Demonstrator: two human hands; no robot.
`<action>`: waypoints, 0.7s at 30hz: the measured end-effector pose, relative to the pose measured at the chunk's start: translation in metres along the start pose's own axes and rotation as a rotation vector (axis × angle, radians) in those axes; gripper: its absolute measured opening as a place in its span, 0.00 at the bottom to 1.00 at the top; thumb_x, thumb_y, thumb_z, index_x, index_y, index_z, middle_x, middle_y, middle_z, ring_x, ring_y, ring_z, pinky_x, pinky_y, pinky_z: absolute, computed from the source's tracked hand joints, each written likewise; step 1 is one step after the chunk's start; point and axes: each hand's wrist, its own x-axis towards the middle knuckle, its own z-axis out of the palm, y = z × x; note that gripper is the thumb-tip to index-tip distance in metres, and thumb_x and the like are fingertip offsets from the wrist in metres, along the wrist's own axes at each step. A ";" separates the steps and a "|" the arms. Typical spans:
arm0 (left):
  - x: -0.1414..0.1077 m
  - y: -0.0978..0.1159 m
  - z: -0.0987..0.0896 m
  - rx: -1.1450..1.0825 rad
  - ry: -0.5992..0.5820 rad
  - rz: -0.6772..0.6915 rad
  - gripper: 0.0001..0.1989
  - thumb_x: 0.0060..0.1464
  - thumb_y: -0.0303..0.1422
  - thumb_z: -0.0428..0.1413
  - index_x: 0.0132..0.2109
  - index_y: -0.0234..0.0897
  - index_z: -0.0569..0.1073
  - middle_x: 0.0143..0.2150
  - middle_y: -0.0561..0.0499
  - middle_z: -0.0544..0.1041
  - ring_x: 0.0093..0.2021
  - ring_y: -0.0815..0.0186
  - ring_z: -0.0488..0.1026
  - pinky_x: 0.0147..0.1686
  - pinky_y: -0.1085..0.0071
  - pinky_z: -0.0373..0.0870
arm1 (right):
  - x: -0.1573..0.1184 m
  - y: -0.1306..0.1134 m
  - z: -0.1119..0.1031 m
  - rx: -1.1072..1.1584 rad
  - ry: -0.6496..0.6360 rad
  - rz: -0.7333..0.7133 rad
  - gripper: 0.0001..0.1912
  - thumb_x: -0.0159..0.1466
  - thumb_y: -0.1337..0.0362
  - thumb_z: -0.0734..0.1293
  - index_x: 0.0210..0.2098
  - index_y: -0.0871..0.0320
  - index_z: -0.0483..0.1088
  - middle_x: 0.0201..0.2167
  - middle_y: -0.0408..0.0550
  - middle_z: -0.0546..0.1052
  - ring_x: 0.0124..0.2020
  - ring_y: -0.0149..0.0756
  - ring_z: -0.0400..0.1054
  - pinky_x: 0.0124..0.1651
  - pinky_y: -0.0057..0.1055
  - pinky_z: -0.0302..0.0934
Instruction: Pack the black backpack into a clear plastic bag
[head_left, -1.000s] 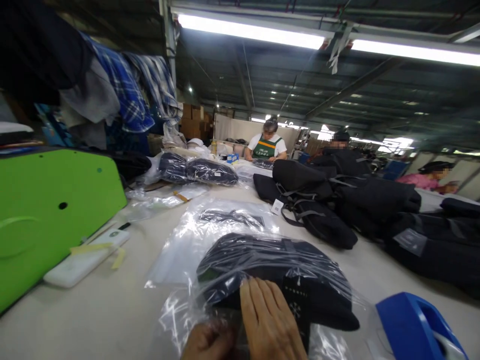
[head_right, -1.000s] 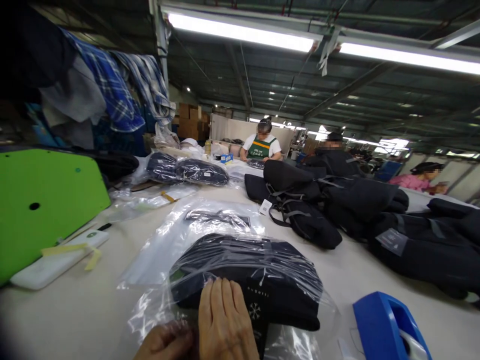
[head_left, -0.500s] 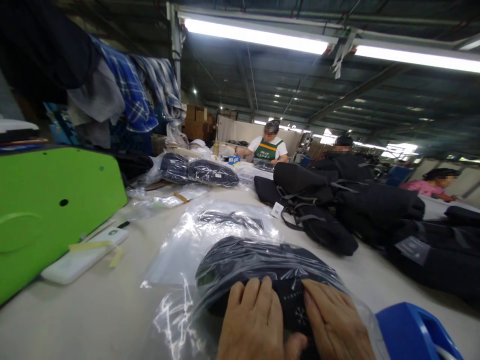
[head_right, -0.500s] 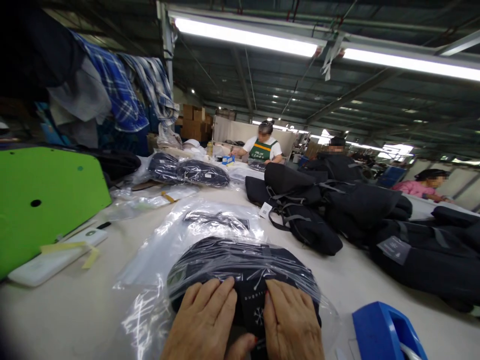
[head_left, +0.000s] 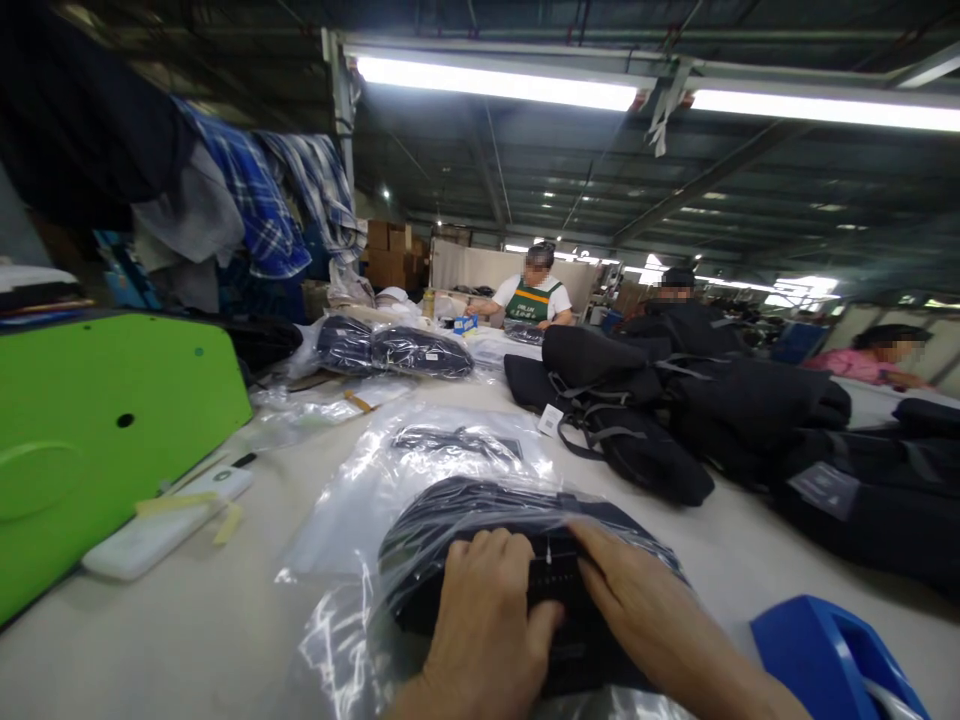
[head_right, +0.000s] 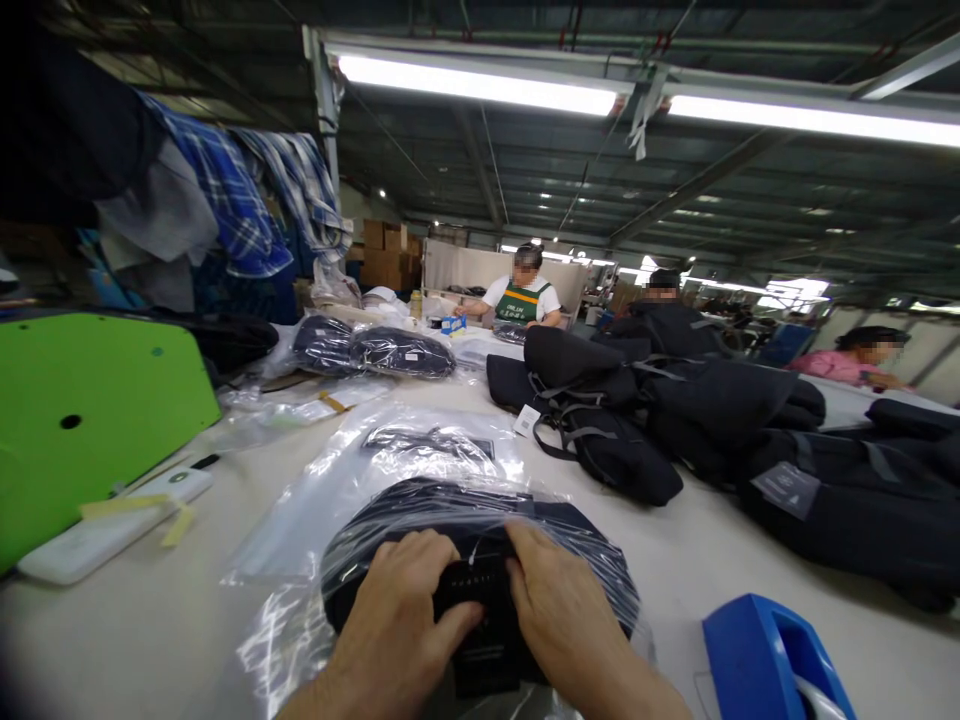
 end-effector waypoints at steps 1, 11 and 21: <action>0.002 -0.001 -0.003 -0.015 -0.006 -0.020 0.03 0.45 0.30 0.55 0.30 0.36 0.70 0.35 0.46 0.74 0.39 0.55 0.66 0.41 0.60 0.55 | 0.004 -0.003 -0.001 0.002 -0.054 0.014 0.21 0.61 0.71 0.55 0.52 0.60 0.68 0.49 0.54 0.75 0.48 0.43 0.71 0.50 0.42 0.65; 0.041 -0.002 -0.054 0.111 -0.230 -0.036 0.06 0.42 0.24 0.51 0.21 0.36 0.67 0.22 0.53 0.68 0.27 0.66 0.66 0.26 0.73 0.53 | 0.020 -0.009 -0.004 0.072 -0.059 0.093 0.14 0.65 0.68 0.56 0.31 0.58 0.72 0.34 0.50 0.76 0.38 0.41 0.70 0.42 0.36 0.59; 0.066 -0.017 -0.046 0.488 -0.216 -0.019 0.09 0.44 0.19 0.52 0.30 0.33 0.74 0.34 0.41 0.76 0.39 0.54 0.74 0.39 0.65 0.67 | 0.014 -0.012 -0.010 0.224 -0.013 0.251 0.14 0.63 0.63 0.54 0.27 0.56 0.67 0.31 0.47 0.75 0.36 0.39 0.68 0.39 0.33 0.54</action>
